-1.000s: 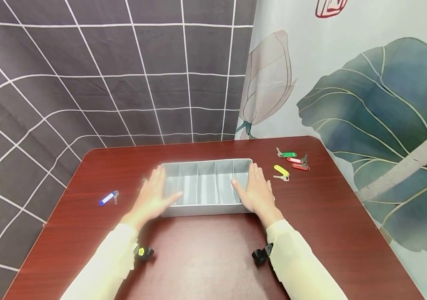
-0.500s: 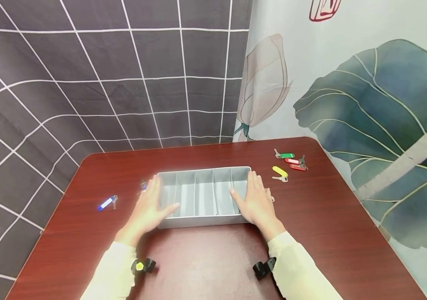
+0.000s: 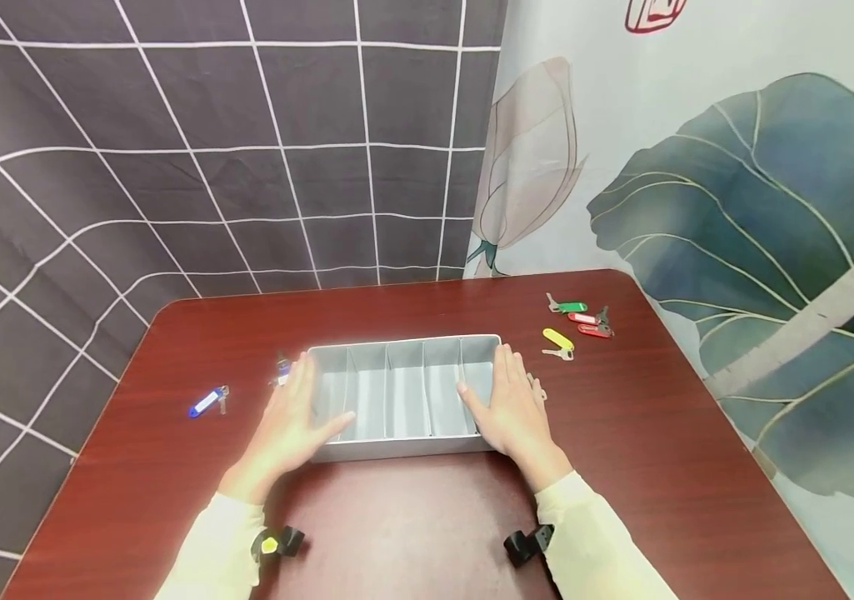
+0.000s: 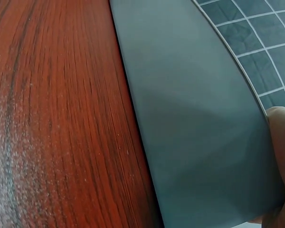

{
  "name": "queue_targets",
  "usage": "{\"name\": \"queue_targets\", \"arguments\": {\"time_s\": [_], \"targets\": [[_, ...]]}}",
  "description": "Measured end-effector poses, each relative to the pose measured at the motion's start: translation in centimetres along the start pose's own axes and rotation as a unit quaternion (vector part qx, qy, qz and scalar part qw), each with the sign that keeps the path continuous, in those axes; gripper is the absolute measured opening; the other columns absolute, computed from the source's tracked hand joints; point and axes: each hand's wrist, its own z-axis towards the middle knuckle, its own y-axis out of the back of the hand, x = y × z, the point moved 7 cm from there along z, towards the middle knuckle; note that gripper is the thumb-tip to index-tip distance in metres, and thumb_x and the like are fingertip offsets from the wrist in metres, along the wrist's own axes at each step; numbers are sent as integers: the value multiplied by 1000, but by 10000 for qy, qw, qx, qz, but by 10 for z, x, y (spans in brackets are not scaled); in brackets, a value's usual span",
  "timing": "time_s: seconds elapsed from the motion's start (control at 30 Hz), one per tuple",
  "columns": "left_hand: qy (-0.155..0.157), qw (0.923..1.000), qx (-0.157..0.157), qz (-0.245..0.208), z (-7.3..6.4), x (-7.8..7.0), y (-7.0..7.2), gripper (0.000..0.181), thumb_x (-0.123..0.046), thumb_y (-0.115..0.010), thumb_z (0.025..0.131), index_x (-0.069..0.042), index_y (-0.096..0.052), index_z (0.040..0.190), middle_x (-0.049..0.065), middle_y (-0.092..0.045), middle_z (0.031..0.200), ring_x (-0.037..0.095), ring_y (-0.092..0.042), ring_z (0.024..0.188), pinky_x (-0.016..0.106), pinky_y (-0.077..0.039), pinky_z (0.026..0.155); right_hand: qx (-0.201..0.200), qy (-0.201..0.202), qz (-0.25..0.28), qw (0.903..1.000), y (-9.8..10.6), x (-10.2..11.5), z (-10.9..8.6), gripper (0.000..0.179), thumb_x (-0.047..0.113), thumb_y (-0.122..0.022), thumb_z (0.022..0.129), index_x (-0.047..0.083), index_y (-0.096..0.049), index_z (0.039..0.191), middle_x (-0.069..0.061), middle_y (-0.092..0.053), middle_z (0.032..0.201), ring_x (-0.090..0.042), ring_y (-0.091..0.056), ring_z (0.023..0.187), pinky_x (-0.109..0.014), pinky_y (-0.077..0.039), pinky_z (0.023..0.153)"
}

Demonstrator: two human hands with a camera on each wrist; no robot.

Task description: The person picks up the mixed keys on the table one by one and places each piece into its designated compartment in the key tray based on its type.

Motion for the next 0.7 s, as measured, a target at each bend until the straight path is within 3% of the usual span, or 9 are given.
{"name": "queue_targets", "arguments": {"time_s": [0.7], "targets": [[-57,10000,6,40,-3,-1,-1,113,-81,-44,79,-3,-12,154,13,-9,160,30,-12,146,59,-15,112,-131,44,-24,9999,0,-1,-3,97,67,-41,91,-1,-10,153,-21,-16,157,-38,-13,144,-64,-15,109]]}}
